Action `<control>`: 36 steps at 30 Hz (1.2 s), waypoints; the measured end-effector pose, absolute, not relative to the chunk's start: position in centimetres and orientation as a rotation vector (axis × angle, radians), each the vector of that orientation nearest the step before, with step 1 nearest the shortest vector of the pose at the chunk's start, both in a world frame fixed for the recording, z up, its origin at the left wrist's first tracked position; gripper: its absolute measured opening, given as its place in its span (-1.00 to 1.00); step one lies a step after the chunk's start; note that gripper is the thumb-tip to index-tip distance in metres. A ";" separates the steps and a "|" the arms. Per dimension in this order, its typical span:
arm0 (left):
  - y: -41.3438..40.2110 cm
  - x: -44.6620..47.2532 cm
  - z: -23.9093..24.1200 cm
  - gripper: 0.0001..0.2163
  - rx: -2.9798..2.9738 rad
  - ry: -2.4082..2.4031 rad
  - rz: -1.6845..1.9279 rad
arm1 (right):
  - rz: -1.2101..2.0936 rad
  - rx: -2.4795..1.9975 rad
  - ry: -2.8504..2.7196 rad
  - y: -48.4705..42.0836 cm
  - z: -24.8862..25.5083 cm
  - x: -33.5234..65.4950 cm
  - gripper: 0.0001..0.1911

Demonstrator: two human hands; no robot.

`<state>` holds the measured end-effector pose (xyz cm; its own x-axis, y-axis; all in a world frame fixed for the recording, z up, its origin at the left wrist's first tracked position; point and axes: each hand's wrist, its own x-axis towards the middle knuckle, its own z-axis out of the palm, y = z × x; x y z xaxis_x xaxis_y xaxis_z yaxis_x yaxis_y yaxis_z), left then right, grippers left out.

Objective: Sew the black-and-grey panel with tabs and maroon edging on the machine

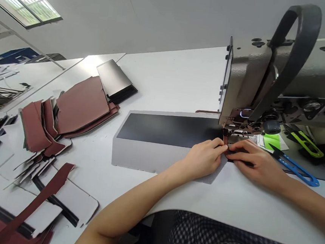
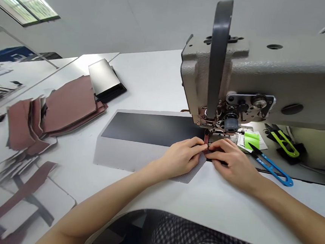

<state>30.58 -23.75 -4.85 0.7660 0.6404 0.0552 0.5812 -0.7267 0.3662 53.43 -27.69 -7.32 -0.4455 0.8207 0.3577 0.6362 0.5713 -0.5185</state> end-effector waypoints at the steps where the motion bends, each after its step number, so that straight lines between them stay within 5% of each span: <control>1: -23.8 30.5 -5.0 -0.66 2.642 0.928 0.263 | 0.439 -1.184 -2.192 -27.5 -7.3 53.5 -0.73; 5: -24.0 30.0 -5.0 -0.76 2.670 0.892 0.288 | 0.472 -1.174 -2.232 -26.7 -7.2 53.5 -0.71; 8: -24.6 30.4 -4.5 -0.64 2.700 0.974 0.192 | 0.490 -1.146 -2.284 -26.5 -7.2 53.2 -0.71; 15: -25.9 33.6 -3.3 -0.81 2.861 1.025 -0.155 | 0.365 -1.168 -2.359 -27.2 -7.1 53.1 -0.73; 27: -25.4 32.1 -5.0 -0.91 2.279 1.336 0.516 | 0.407 -1.528 -2.012 -27.4 -7.3 50.1 -0.70; 36: -24.3 30.8 -4.5 -0.75 2.537 1.112 0.357 | 0.572 -1.671 -1.884 -25.3 -6.9 50.0 -0.92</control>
<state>30.76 -24.25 -4.48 0.6607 0.7453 0.0893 0.6582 -0.6324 0.4086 49.99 -25.26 -6.91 -0.0739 0.9897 0.1222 0.7546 0.1356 -0.6420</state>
